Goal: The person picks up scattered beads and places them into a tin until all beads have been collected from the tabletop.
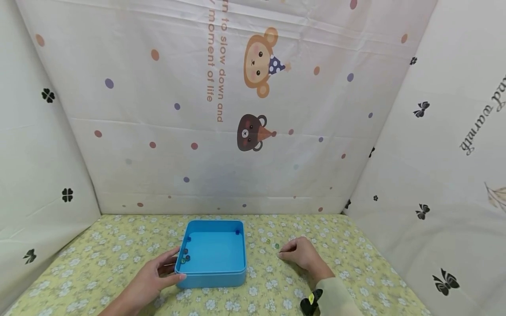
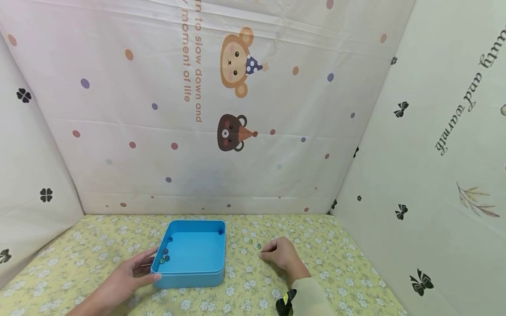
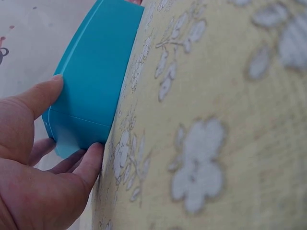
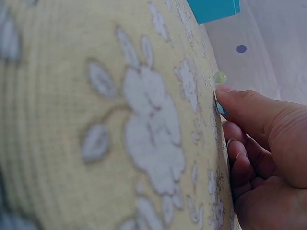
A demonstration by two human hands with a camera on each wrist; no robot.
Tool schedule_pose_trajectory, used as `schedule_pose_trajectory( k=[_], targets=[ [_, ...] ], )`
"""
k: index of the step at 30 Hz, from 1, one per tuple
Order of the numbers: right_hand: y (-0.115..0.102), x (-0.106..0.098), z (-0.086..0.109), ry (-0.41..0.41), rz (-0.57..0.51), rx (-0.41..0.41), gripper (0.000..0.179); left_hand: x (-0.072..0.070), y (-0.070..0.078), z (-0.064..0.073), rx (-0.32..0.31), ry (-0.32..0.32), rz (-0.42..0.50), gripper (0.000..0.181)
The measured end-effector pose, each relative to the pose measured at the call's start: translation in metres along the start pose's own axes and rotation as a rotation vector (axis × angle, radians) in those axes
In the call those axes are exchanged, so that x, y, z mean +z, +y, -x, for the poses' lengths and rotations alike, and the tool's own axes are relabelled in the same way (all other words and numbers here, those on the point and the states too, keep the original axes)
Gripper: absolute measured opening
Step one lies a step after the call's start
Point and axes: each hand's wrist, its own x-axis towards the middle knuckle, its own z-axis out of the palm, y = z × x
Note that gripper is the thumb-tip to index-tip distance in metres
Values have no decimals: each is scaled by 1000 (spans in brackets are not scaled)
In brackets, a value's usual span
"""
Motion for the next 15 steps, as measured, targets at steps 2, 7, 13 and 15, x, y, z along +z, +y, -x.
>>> schedule_pose_trajectory(
  k=[2, 7, 13, 15],
  targets=[
    [0, 1, 0, 2, 1, 0, 10, 0, 0, 1, -3, 3, -2, 89],
    [0, 3, 0, 3, 6, 2, 10, 0, 0, 2, -14, 10, -5, 89],
    [-1, 2, 3, 33, 20, 9, 10, 3, 3, 2, -31, 44, -14, 88],
    [0, 3, 3, 41, 22, 7, 10, 3, 4, 2, -27, 44, -14, 88]
  ],
)
